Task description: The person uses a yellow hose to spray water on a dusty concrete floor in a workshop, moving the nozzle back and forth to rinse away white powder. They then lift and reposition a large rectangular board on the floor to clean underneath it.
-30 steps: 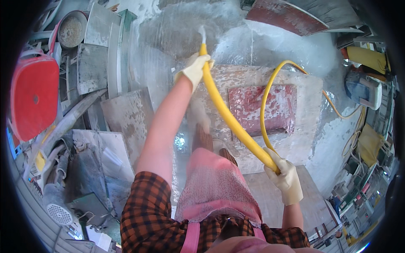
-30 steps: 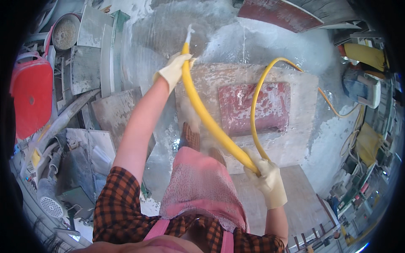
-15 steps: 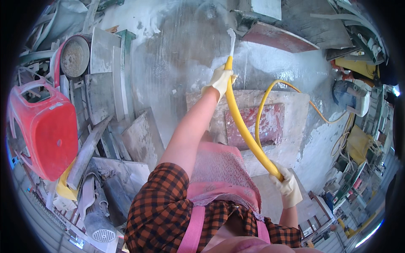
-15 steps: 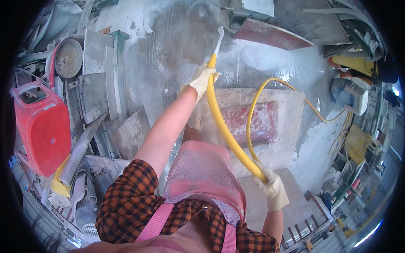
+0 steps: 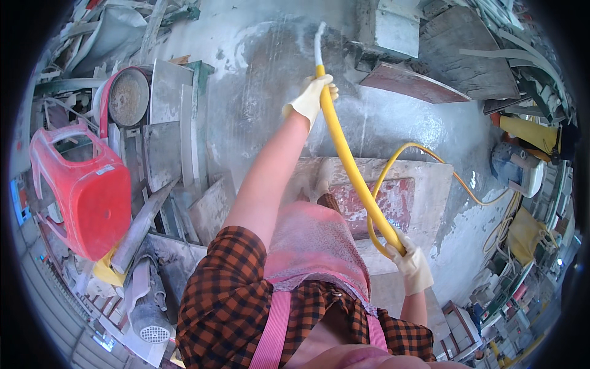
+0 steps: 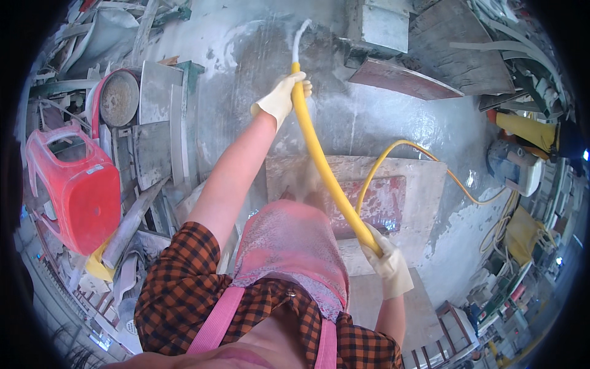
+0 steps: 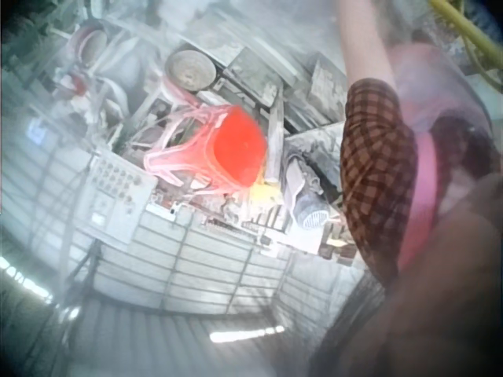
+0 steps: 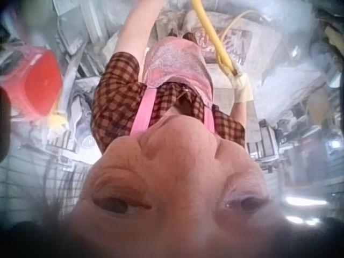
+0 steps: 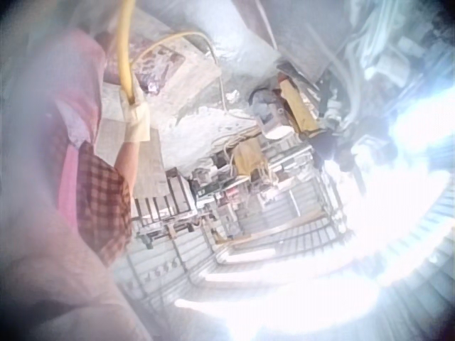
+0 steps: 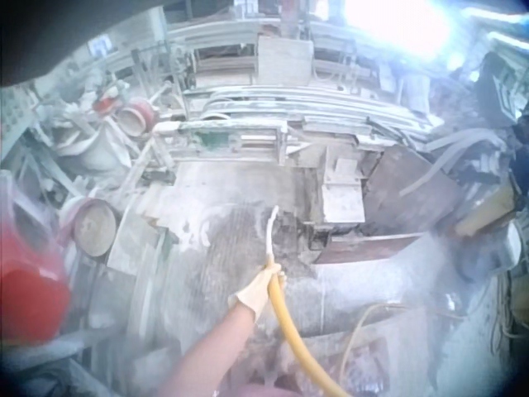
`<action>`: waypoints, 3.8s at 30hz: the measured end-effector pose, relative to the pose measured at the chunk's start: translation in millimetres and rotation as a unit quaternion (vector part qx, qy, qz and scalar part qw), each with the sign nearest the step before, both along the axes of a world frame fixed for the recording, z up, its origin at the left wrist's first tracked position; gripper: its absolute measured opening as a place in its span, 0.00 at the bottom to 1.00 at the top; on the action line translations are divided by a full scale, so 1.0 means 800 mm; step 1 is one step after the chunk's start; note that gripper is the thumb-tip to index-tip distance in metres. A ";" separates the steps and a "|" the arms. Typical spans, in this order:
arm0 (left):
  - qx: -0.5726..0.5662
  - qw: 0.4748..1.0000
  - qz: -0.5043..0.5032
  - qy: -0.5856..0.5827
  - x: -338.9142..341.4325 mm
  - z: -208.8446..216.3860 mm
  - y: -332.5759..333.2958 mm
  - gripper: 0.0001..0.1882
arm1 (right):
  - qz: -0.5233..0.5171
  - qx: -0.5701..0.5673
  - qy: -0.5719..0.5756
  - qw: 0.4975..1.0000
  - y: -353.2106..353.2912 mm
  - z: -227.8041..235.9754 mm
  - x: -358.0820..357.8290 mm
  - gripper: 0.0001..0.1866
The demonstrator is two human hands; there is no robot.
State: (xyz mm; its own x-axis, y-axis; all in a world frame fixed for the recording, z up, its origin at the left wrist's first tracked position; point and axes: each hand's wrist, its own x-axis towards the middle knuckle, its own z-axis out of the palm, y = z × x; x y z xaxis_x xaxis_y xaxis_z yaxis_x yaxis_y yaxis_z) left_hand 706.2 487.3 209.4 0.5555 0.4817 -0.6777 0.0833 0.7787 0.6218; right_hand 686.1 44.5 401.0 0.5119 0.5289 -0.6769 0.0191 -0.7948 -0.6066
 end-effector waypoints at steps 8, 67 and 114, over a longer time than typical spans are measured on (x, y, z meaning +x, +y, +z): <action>0.000 0.995 0.015 0.094 0.045 -0.006 0.039 0.15 | -0.028 0.048 0.054 0.997 -0.017 -0.001 0.033 0.32; 0.012 0.928 0.277 0.250 -0.149 -0.063 0.012 0.12 | 0.097 -0.017 0.069 0.993 0.060 -0.022 0.098 0.27; -0.031 0.967 -0.213 0.140 0.042 -0.103 -0.038 0.17 | -0.076 -0.020 0.230 0.970 -0.062 -0.029 0.069 0.27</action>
